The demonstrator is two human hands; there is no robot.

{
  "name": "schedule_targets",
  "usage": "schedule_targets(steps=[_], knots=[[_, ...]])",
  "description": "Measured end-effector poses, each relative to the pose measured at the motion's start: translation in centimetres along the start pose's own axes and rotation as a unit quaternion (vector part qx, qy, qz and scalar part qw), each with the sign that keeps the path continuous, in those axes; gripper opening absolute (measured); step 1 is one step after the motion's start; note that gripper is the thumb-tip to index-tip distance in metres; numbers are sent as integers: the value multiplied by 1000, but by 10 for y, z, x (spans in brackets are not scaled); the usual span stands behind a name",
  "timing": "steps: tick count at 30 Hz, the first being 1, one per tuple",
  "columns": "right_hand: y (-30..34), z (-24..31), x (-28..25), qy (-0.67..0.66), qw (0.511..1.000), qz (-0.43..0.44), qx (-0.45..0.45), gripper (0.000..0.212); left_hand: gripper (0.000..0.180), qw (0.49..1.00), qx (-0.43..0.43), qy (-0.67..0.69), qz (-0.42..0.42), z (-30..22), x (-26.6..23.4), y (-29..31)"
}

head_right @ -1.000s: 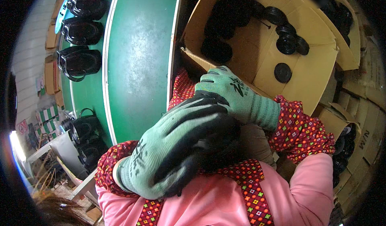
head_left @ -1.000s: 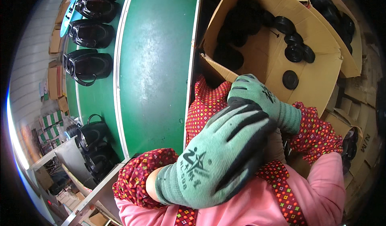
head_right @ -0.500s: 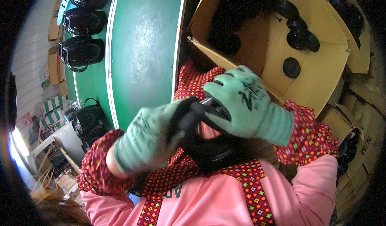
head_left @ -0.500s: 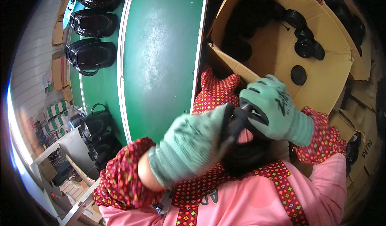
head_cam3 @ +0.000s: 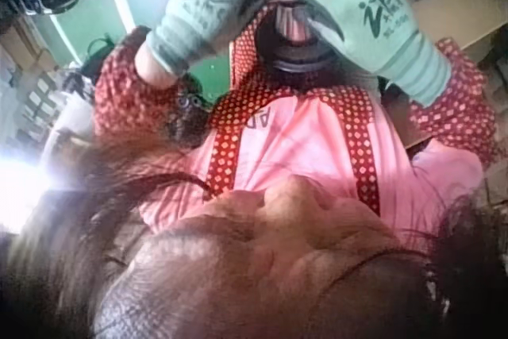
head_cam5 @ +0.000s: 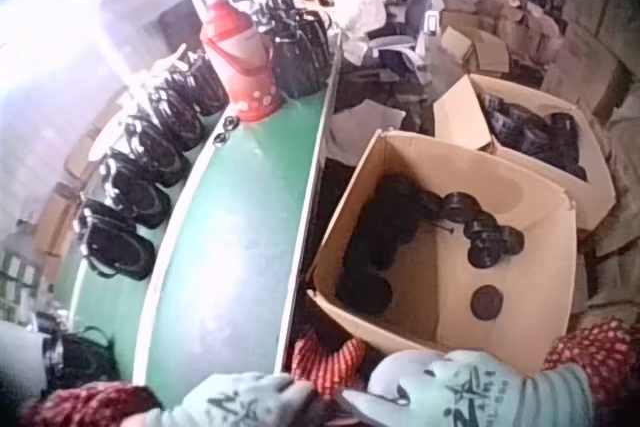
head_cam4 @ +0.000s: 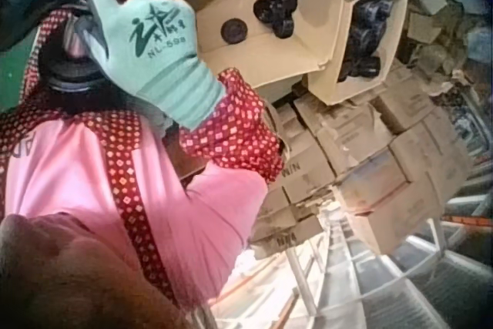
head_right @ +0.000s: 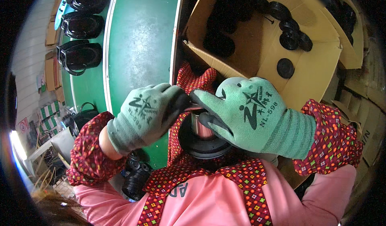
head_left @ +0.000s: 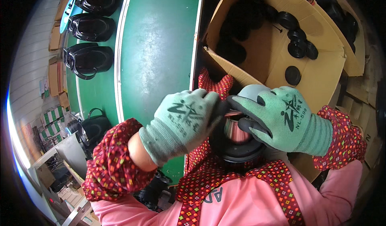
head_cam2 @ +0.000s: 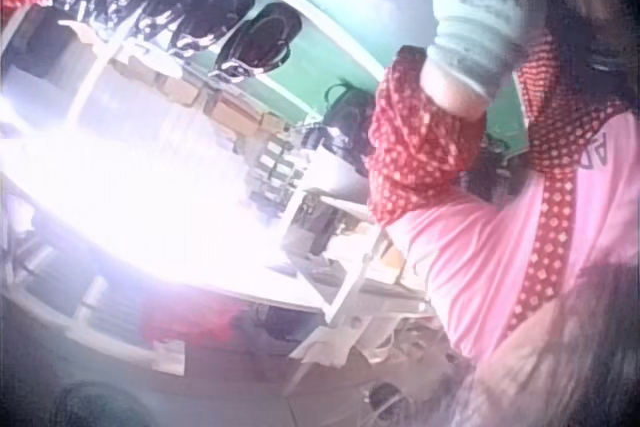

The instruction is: The person repeatedly picks up black kettles, inserts a metal rod into the opening, and places the finished units on a green table. They also handle black lids and place them on the table or into a cardboard box.

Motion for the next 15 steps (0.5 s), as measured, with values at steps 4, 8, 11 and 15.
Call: schedule_targets(steps=[4, 8, 11, 15], knots=[[-2, 4, 0, 18, 1000, 0, -3, 55, 21, 996, 24, 52, -71, 4, 25, -10], [-9, 17, -9, 63, 998, 19, 2, 60, 25, 984, 93, 96, -121, 28, 43, -23], [-13, 30, -15, 79, 994, 66, 31, 64, 29, 966, 184, 138, -119, 45, 54, -55], [-17, 48, -18, 128, 980, 125, 86, 72, 29, 911, 270, 224, -217, 44, 74, -82]])
Point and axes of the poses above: each hand's wrist, its own y-axis away from the middle knuckle, its own x-axis out of the palm, z = x × y, the point moved 1 cm from there along -y, towards the middle knuckle, and after that the axes turned 11 degrees about -x, right-handed, at the moved point
